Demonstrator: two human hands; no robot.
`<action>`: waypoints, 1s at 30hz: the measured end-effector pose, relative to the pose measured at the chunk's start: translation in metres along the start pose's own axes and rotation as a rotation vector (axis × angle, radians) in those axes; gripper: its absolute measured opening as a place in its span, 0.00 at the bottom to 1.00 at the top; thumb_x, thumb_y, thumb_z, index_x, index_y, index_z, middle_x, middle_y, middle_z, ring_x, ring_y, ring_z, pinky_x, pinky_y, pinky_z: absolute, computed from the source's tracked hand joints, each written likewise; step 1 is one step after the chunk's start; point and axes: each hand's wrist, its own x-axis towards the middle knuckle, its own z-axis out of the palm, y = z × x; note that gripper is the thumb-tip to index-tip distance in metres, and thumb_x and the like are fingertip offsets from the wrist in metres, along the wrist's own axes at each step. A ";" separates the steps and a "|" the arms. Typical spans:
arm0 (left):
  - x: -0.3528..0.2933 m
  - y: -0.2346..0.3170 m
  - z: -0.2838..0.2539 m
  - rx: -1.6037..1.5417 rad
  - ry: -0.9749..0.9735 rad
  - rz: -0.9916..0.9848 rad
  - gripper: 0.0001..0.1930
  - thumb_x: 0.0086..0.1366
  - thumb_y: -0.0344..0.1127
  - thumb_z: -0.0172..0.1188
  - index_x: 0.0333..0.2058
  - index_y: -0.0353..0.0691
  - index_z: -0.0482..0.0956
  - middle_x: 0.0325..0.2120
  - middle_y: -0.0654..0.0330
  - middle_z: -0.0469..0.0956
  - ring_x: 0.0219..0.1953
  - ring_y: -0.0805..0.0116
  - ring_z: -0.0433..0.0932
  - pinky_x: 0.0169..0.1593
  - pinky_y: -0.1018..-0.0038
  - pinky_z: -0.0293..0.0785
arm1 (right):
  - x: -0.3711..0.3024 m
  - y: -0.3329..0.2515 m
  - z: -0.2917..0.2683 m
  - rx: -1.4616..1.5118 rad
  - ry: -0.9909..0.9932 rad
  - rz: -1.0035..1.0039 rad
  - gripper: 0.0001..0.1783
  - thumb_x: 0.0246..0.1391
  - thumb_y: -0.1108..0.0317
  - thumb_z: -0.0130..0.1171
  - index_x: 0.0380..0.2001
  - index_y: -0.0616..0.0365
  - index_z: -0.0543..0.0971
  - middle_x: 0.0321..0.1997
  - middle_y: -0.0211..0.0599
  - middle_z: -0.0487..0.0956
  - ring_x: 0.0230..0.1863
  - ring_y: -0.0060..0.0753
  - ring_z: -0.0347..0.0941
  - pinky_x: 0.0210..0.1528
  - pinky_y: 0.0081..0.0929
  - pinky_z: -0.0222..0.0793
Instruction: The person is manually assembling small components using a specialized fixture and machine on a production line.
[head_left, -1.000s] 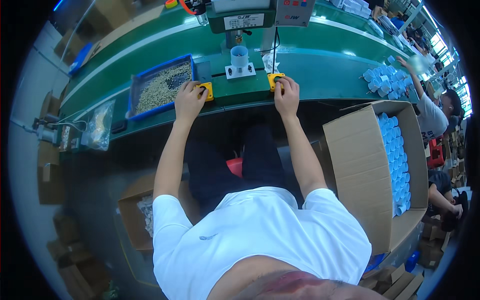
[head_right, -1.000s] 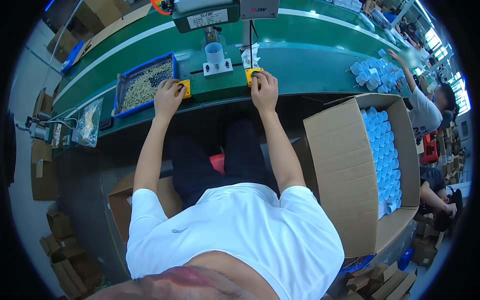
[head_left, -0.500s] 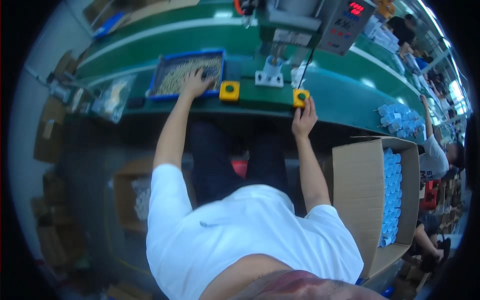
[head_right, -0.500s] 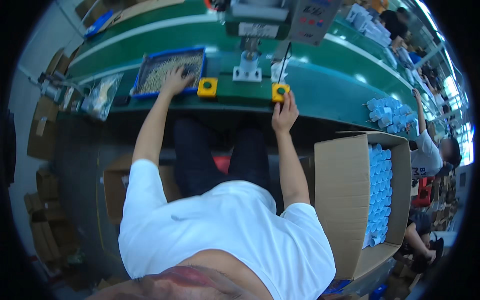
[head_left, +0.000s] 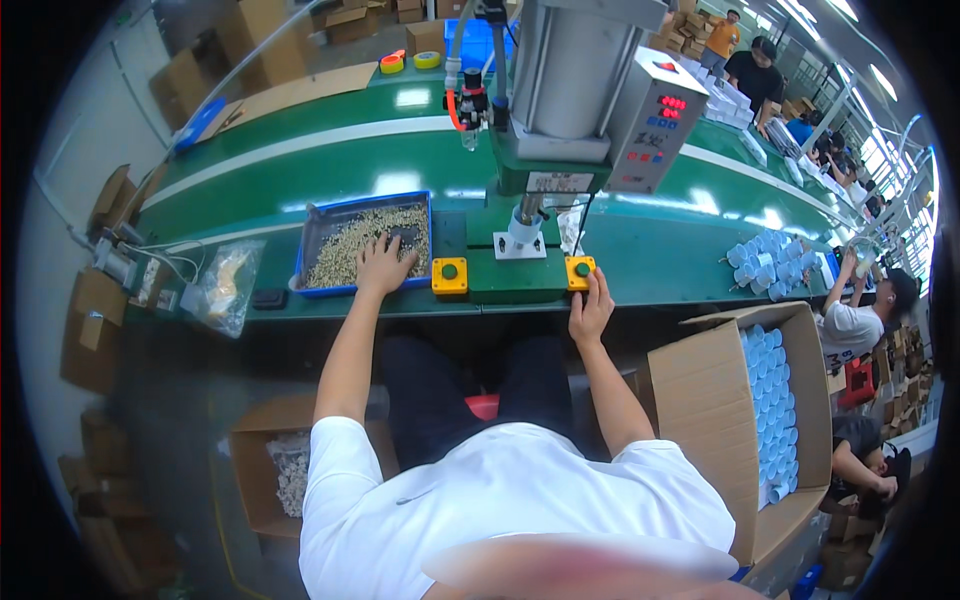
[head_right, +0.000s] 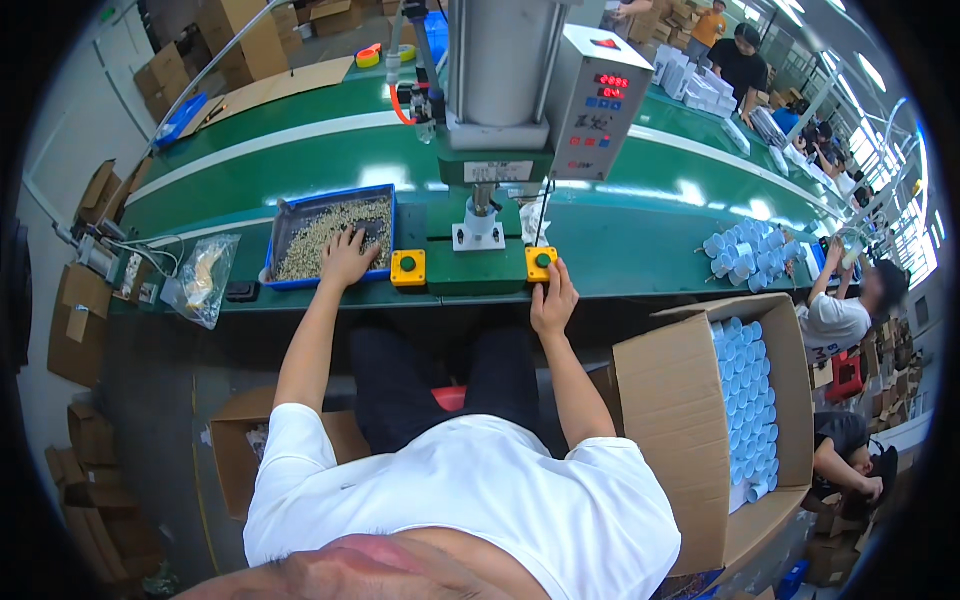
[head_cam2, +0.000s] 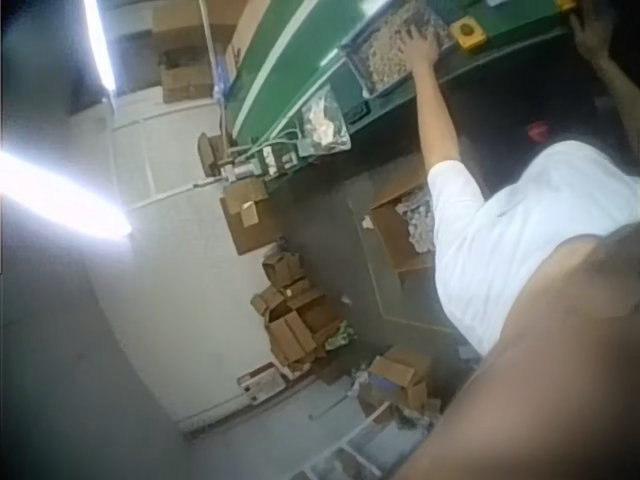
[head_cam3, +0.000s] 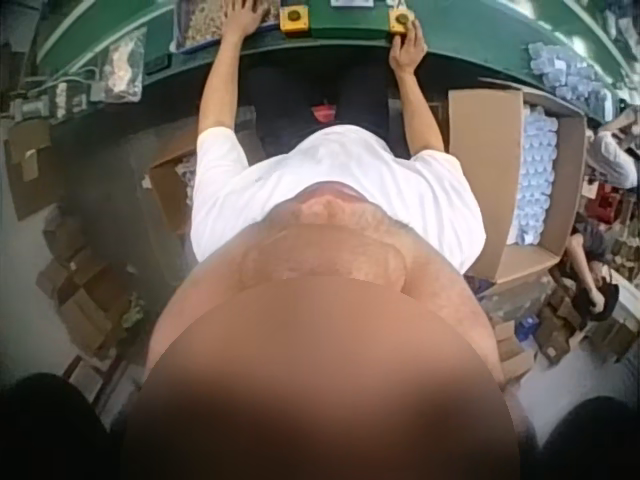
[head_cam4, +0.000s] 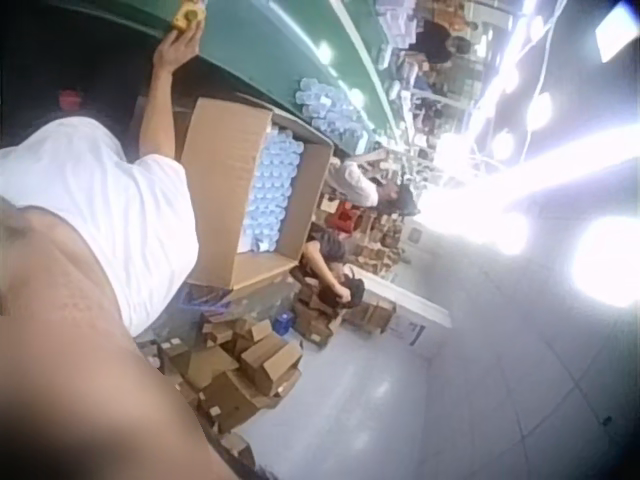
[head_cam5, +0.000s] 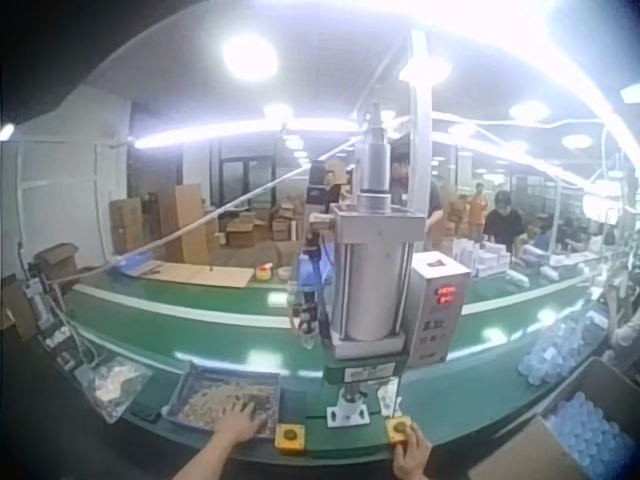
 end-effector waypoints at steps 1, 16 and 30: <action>-0.001 0.000 0.001 0.000 -0.003 0.002 0.38 0.70 0.67 0.46 0.71 0.52 0.66 0.75 0.55 0.56 0.76 0.49 0.51 0.75 0.50 0.44 | -0.001 0.000 -0.001 0.003 0.006 0.007 0.30 0.60 0.65 0.59 0.66 0.54 0.70 0.73 0.42 0.68 0.67 0.47 0.68 0.65 0.42 0.59; -0.001 -0.001 -0.004 -0.015 -0.005 0.004 0.37 0.71 0.64 0.49 0.71 0.51 0.65 0.74 0.56 0.57 0.76 0.50 0.51 0.76 0.49 0.44 | 0.090 -0.078 -0.017 0.356 -0.064 0.188 0.37 0.53 0.63 0.72 0.64 0.62 0.69 0.67 0.49 0.68 0.64 0.53 0.67 0.67 0.42 0.63; 0.008 0.000 0.003 0.049 -0.039 0.031 0.36 0.71 0.63 0.49 0.71 0.52 0.64 0.75 0.58 0.56 0.76 0.53 0.50 0.75 0.50 0.47 | 0.150 -0.113 -0.016 0.505 -0.281 0.072 0.34 0.44 0.60 0.76 0.52 0.67 0.76 0.49 0.43 0.80 0.52 0.42 0.76 0.58 0.35 0.72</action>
